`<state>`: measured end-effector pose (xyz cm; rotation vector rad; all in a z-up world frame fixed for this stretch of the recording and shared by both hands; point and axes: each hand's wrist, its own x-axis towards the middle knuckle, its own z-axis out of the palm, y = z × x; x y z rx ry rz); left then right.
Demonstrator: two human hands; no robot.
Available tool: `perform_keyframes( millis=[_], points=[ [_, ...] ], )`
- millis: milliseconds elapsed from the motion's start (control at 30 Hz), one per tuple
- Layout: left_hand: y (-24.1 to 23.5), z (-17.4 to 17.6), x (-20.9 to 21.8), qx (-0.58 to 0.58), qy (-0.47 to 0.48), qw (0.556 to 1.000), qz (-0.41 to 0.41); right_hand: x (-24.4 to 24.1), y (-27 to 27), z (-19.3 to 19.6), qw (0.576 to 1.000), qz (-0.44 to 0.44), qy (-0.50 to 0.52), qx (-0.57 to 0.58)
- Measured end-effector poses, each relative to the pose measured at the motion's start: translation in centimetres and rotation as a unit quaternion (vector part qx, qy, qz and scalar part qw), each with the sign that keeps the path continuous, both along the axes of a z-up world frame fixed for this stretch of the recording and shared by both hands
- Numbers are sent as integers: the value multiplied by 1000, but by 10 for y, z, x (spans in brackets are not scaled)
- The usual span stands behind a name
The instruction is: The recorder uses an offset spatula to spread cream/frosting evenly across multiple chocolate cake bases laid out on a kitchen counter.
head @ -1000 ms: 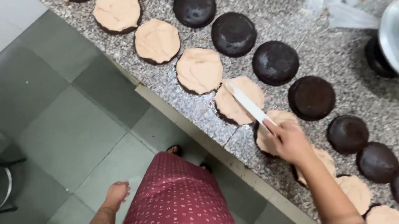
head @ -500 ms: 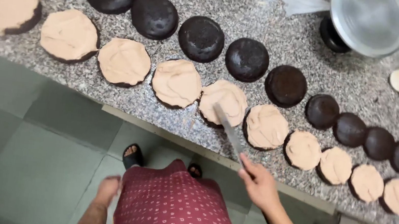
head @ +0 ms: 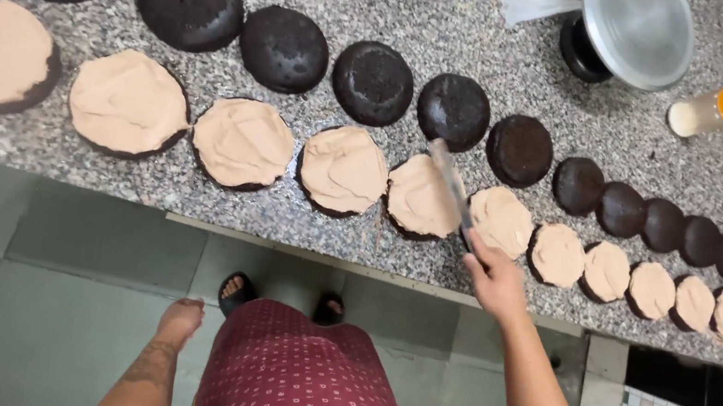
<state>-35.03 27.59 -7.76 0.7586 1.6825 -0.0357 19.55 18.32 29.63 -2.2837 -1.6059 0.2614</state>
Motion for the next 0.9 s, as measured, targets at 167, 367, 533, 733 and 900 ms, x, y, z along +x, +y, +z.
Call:
perform_keyframes(
  millis=[167, 367, 533, 733, 900],
  points=[
    [-5, 13, -11, 19, -57, 988, 141, -14, -27, 17, 990, 51, -111, -69],
    [-91, -12, -37, 23, -45, 991, 123, -57, -31, 12, 988, -7, -149, -48],
    [-125, 23, -22, -25, 4, 994, 111, -11, -42, -28, 999, 5, -24, -49],
    [-151, 21, -14, -6, -22, 992, 128, 2, -42, -10, 981, -37, 175, -72],
    [-125, 27, -5, 121, -7, 982, 142, 18, -48, 18, 985, 42, -163, -38]
  ],
)
